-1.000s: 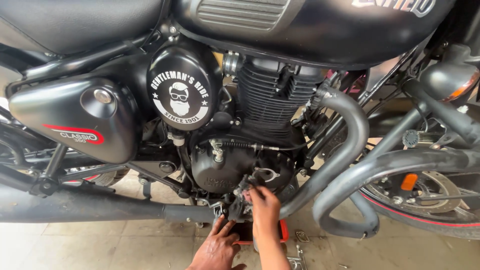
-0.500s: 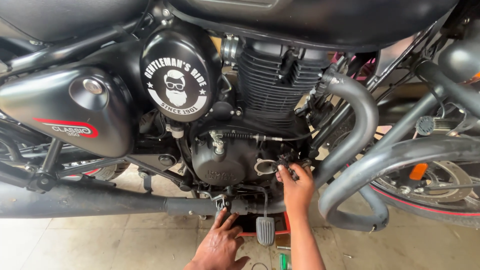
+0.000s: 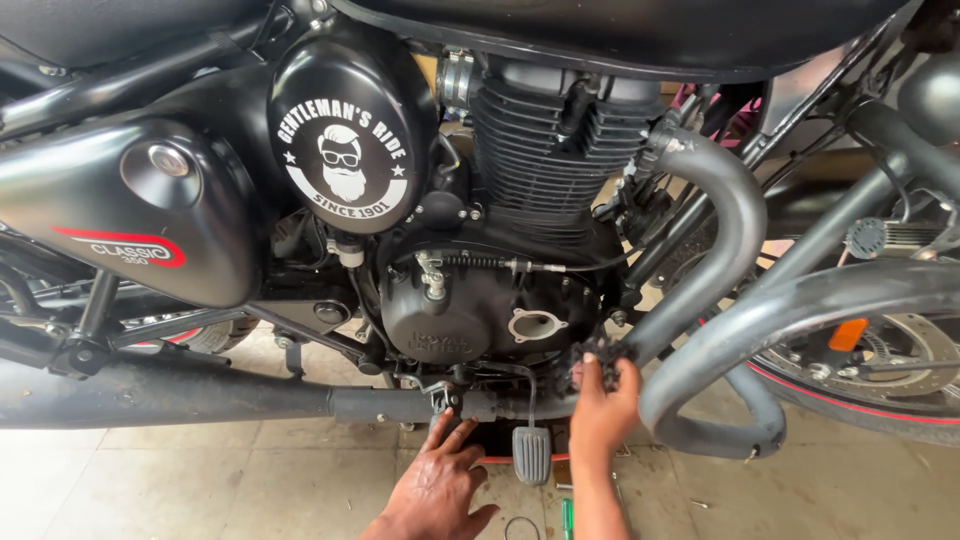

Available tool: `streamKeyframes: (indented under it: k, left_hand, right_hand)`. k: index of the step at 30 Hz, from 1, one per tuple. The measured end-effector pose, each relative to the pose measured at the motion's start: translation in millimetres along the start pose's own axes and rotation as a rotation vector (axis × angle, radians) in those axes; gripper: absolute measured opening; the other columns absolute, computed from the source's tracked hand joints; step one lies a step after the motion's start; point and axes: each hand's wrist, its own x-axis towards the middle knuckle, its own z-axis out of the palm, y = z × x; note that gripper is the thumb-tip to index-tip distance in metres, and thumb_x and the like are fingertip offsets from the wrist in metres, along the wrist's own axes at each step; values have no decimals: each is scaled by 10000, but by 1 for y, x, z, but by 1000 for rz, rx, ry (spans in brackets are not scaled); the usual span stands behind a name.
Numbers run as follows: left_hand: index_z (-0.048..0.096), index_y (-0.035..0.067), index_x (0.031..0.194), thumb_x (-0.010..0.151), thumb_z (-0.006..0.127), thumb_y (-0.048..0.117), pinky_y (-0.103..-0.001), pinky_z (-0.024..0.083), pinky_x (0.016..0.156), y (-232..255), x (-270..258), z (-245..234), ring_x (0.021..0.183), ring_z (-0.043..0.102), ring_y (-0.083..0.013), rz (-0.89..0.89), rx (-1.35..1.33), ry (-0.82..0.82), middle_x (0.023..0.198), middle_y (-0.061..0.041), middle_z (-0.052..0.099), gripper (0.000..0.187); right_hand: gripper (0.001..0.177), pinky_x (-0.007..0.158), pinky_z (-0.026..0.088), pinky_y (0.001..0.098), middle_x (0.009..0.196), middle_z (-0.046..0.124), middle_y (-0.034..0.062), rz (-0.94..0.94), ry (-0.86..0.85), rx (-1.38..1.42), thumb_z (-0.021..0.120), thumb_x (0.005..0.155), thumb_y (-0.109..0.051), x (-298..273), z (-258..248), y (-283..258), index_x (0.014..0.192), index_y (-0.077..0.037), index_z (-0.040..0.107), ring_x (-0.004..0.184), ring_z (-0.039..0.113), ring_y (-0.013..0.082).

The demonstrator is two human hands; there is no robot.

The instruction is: Cleaning and inspecting the oil filter area on a motorcycle engine.

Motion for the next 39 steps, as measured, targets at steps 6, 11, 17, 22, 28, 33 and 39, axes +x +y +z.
streamKeyframes:
  k: [6, 11, 17, 22, 28, 33, 39]
  left_hand:
    - [779, -15, 922, 836, 710, 429, -628, 71, 1240, 12, -2, -20, 1429, 369, -423, -8, 28, -24, 1148, -209, 656, 458]
    - [783, 5, 914, 802, 730, 451, -615, 102, 1215, 5, 2, -8, 1380, 392, -438, 21, 57, 43, 1153, -206, 659, 463]
    - [736, 58, 1168, 797, 743, 420, -610, 169, 1176, -17, 0, 19, 1323, 472, -406, 105, -142, 317, 1213, -191, 685, 518]
    - [678, 70, 1203, 968, 552, 391, -450, 511, 1070, -15, 22, 43, 1159, 683, -277, 44, -894, 383, 1229, -121, 725, 417]
    - [702, 129, 1086, 980, 381, 521, -369, 547, 886, 92, 16, -70, 970, 714, -211, -576, -2296, 301, 1054, -56, 760, 517]
    - [670, 99, 1200, 951, 531, 276, -407, 555, 830, 61, 30, -38, 959, 678, -231, -419, -1889, 556, 1040, -62, 721, 335]
    - [620, 151, 1286, 966, 375, 723, -454, 562, 911, 118, -16, -108, 1055, 675, -264, -248, -2276, 112, 1174, -90, 694, 700]
  right_hand:
    - [195, 664, 605, 255, 869, 748, 94, -6, -164, 92, 709, 921, -17, -5, 48, -44, 1102, 46, 675, 718, 737, 126]
    - [183, 624, 573, 244, 878, 745, 75, 104, -512, 208, 699, 912, -3, -31, 50, -95, 1088, 44, 682, 682, 692, 99]
    - [186, 643, 502, 208, 932, 759, 46, 460, -585, 389, 598, 901, -30, -71, -13, -63, 1044, 14, 709, 693, 619, 62]
    - [183, 635, 480, 224, 831, 703, 52, 452, -622, 246, 584, 908, -26, -96, -31, -62, 1014, 15, 727, 685, 608, 79]
    - [173, 745, 522, 379, 1046, 668, 101, -413, -476, -357, 636, 886, -59, -104, -36, -160, 1046, -11, 680, 861, 666, 258]
    - [298, 1006, 491, 468, 1159, 682, 151, -559, -868, -801, 710, 893, -270, -84, -53, -208, 1108, -64, 708, 1106, 655, 354]
    - [582, 947, 481, 471, 1368, 582, 190, -998, -870, -737, 709, 829, -428, -93, -75, -288, 1289, -85, 612, 1145, 636, 383]
